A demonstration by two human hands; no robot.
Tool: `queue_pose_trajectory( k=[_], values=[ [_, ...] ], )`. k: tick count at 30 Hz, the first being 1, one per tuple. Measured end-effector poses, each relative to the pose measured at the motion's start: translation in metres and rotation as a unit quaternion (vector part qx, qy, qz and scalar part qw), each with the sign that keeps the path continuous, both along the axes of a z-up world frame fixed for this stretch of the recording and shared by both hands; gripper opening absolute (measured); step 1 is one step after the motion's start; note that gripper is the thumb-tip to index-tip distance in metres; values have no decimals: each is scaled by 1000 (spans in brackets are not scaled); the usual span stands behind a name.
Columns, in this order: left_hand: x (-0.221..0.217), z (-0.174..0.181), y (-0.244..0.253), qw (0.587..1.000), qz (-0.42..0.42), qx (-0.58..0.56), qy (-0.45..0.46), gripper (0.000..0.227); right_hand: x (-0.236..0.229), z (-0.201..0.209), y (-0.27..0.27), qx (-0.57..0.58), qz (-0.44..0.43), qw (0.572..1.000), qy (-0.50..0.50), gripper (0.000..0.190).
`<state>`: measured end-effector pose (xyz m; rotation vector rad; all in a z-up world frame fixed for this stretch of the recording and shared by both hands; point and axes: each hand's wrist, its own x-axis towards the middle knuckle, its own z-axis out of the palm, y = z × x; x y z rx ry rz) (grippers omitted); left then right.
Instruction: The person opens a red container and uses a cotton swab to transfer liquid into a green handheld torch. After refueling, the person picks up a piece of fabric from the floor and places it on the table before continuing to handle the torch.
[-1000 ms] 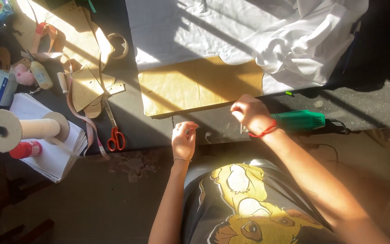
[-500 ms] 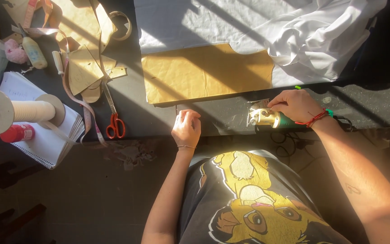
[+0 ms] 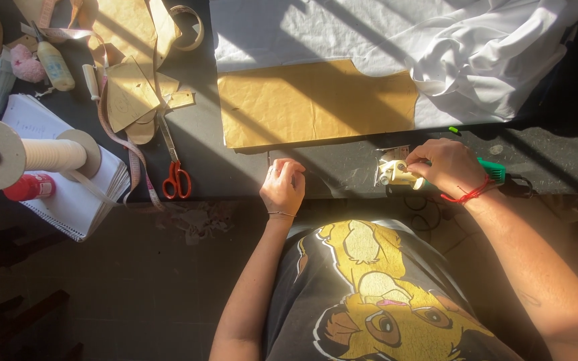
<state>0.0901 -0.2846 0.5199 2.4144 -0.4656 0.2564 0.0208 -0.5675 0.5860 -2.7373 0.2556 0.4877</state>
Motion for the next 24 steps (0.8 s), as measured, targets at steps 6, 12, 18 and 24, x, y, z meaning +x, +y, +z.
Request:
queue_pose_trajectory(
  k=[6, 12, 18, 24],
  values=[
    [0, 0, 1, 1000, -5, -2, -5, 23, -10, -16, 1, -12, 6, 997, -74, 10],
    [-1, -4, 2, 1000, -9, -10, -8, 23, -18, -33, -8, -4, 30, 984, -177, 15],
    [-1, -6, 1, 1000, -8, -10, -19, 23, -26, -41, -8, 44, 12, 985, -167, 10],
    [0, -4, 2, 1000, -11, -5, -20, 23, -22, -24, -3, 81, -7, 977, -196, 9]
  ],
)
